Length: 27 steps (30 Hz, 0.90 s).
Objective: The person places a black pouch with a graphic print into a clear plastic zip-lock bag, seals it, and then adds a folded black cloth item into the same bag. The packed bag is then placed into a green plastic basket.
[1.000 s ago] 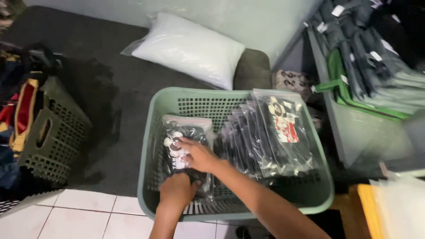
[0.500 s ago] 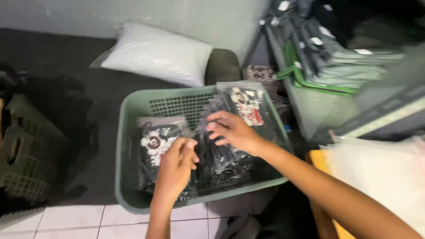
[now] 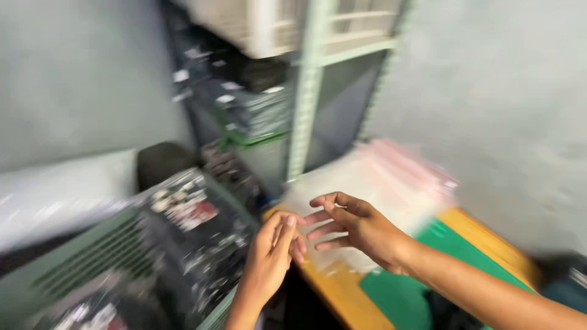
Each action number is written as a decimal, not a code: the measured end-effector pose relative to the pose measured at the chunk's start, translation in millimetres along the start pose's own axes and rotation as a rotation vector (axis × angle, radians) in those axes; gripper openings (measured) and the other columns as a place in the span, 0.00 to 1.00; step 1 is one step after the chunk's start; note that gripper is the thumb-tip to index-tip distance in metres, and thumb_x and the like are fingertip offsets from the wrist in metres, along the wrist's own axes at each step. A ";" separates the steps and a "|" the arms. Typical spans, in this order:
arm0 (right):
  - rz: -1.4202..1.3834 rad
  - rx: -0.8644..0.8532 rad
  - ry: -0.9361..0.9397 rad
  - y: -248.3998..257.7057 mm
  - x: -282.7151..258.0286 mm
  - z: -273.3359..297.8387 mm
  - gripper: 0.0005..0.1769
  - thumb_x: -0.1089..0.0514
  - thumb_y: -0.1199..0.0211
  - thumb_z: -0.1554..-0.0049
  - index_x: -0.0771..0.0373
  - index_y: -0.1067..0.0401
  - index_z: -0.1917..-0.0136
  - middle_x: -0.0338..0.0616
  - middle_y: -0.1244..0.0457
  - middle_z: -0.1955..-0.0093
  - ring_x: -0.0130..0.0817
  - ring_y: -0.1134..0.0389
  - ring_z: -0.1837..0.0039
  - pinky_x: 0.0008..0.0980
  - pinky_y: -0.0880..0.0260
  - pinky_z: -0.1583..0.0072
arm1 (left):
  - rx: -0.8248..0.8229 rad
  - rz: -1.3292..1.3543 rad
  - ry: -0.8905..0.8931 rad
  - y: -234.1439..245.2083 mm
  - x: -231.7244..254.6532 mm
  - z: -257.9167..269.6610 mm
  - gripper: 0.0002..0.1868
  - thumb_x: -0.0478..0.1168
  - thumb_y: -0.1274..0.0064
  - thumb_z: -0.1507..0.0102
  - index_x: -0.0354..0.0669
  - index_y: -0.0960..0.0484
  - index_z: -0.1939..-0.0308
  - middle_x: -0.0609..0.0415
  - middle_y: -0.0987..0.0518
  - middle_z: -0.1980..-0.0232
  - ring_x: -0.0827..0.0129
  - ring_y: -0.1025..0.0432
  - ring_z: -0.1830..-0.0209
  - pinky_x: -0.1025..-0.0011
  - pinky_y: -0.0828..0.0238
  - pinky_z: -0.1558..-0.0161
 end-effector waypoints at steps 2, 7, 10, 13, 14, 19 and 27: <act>-0.015 0.101 0.021 40.6 -5.4 32.0 0.24 0.49 0.45 0.30 0.67 0.27 0.30 0.67 0.23 0.33 0.58 0.21 0.41 0.56 0.16 0.37 | -0.119 -0.009 0.015 -42.6 2.0 -8.2 0.20 0.51 0.55 0.21 0.41 0.13 0.49 0.49 0.19 0.71 0.67 0.23 0.76 0.71 0.25 0.67; -0.102 0.375 0.088 134.1 10.8 112.6 0.21 0.51 0.45 0.29 0.66 0.25 0.32 0.68 0.22 0.35 0.60 0.19 0.39 0.55 0.16 0.38 | -0.485 -0.012 0.051 -160.0 -2.8 -11.1 0.19 0.52 0.55 0.21 0.45 0.14 0.48 0.53 0.17 0.70 0.71 0.22 0.76 0.74 0.38 0.74; -0.143 0.567 0.105 174.8 25.4 174.2 0.21 0.50 0.46 0.29 0.66 0.26 0.31 0.64 0.21 0.35 0.55 0.19 0.43 0.53 0.15 0.36 | -0.693 -0.042 0.013 -235.8 9.0 4.8 0.17 0.50 0.55 0.21 0.45 0.15 0.50 0.53 0.16 0.68 0.69 0.21 0.76 0.72 0.38 0.74; -0.147 0.770 0.157 202.8 41.4 243.5 0.22 0.49 0.43 0.31 0.68 0.24 0.35 0.59 0.22 0.37 0.52 0.19 0.44 0.53 0.13 0.39 | -0.886 -0.096 0.081 -302.6 10.2 32.9 0.18 0.51 0.55 0.21 0.46 0.15 0.52 0.53 0.14 0.65 0.70 0.21 0.73 0.73 0.35 0.72; -0.150 0.817 0.201 208.5 47.0 266.6 0.19 0.49 0.41 0.31 0.67 0.24 0.38 0.59 0.22 0.40 0.50 0.19 0.45 0.52 0.12 0.42 | -0.955 -0.087 0.061 -323.3 11.3 43.9 0.18 0.51 0.55 0.21 0.46 0.14 0.51 0.53 0.15 0.65 0.69 0.21 0.73 0.73 0.34 0.72; -0.235 1.122 0.263 220.6 85.2 398.5 0.16 0.49 0.40 0.31 0.65 0.27 0.42 0.59 0.21 0.41 0.49 0.18 0.48 0.50 0.13 0.47 | -1.290 -0.096 0.050 -422.4 13.9 125.6 0.18 0.50 0.53 0.22 0.43 0.13 0.50 0.53 0.15 0.66 0.68 0.21 0.75 0.72 0.34 0.75; -0.274 1.586 0.392 184.9 177.0 598.8 0.15 0.48 0.41 0.29 0.63 0.30 0.43 0.58 0.25 0.48 0.47 0.19 0.51 0.46 0.12 0.51 | -1.740 0.023 -0.070 -506.9 14.5 306.1 0.13 0.45 0.50 0.22 0.40 0.15 0.49 0.52 0.14 0.65 0.70 0.22 0.76 0.74 0.24 0.68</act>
Point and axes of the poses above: each hand's wrist, its own z-axis away from the middle knuckle, its own y-axis out of the back of the hand, x = y × z, the point moved 9 cm from there along -z, towards the middle knuckle
